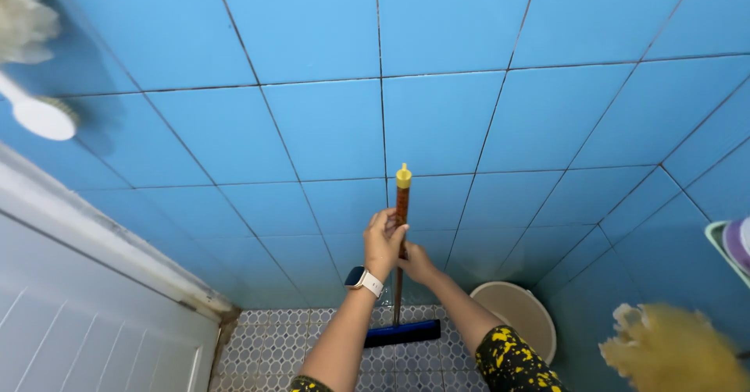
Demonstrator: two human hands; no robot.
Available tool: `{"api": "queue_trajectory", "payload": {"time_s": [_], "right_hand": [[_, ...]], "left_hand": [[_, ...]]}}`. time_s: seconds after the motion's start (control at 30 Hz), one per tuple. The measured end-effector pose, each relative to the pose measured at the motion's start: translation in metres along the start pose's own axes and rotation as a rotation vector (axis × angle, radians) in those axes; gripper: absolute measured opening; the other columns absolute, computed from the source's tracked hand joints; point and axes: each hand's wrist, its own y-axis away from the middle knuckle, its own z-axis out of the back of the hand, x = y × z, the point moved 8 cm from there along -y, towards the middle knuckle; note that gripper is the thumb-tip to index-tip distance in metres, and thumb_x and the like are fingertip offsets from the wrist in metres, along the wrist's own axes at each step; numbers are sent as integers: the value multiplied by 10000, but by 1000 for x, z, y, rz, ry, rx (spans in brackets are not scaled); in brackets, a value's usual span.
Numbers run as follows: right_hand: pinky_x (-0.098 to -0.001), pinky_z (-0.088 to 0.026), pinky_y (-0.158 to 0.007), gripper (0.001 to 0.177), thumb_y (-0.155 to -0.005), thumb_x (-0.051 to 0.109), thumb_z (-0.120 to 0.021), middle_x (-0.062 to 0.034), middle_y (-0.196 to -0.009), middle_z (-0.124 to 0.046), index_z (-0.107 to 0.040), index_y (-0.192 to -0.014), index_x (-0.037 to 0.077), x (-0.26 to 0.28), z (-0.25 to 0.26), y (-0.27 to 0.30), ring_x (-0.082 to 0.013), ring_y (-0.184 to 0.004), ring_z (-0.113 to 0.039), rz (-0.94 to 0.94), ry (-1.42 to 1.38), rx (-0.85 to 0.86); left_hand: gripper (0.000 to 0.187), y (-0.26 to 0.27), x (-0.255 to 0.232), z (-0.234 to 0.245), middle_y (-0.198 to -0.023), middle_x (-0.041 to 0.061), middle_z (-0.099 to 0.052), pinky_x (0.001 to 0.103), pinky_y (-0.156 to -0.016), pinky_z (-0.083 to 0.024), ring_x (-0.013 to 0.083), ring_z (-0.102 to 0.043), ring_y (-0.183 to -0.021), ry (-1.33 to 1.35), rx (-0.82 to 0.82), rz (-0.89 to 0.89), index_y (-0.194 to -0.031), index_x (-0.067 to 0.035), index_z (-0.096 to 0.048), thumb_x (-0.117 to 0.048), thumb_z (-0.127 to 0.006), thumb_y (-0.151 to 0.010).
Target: Using a floor squeegee to push water into a drain in a bathroom floor.
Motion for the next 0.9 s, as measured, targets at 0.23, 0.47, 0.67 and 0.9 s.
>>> {"api": "queue_trajectory", "payload": {"time_s": [0.23, 0.47, 0.67, 0.9], "right_hand": [[-412, -578, -836, 263, -863, 103, -751, -177, -1035, -765, -659, -1078, -17, -7, -18, -43, -299, -983, -755, -17, 33, 37], [-418, -579, -838, 314, -845, 112, -749, -202, -1030, -762, -648, -1109, -25, -24, -43, -69, -336, -990, -750, 23, 21, 12], [-480, -553, -860, 445, -980, 268, -633, -233, -1165, -693, -507, -1308, -5, -34, -51, -86, -412, -1055, -685, -96, 219, 31], [-456, -561, -881, 468, -901, 341, -705, -215, -1133, -734, -584, -1206, 7, -48, -53, -89, -374, -1084, -717, -32, 144, 19]], "left_hand": [[410, -37, 33, 17, -1177, 134, -696, 308, -884, -573, 213, -745, -1039, -78, -77, 29, -1219, 15, -647, 8, -786, -834], [433, -42, 49, 30, -1198, 127, -673, 326, -857, -579, 224, -707, -1092, -91, -161, 120, -1232, 13, -630, -14, -772, -823], [536, -47, 58, 25, -1320, 195, -606, 405, -998, -534, 330, -633, -1196, -248, -176, 4, -1388, -2, -514, -50, -703, -889], [670, -40, 36, 17, -1445, 239, -515, 423, -1076, -480, 378, -562, -1315, -234, -103, 9, -1515, -26, -372, -64, -663, -912]]}}
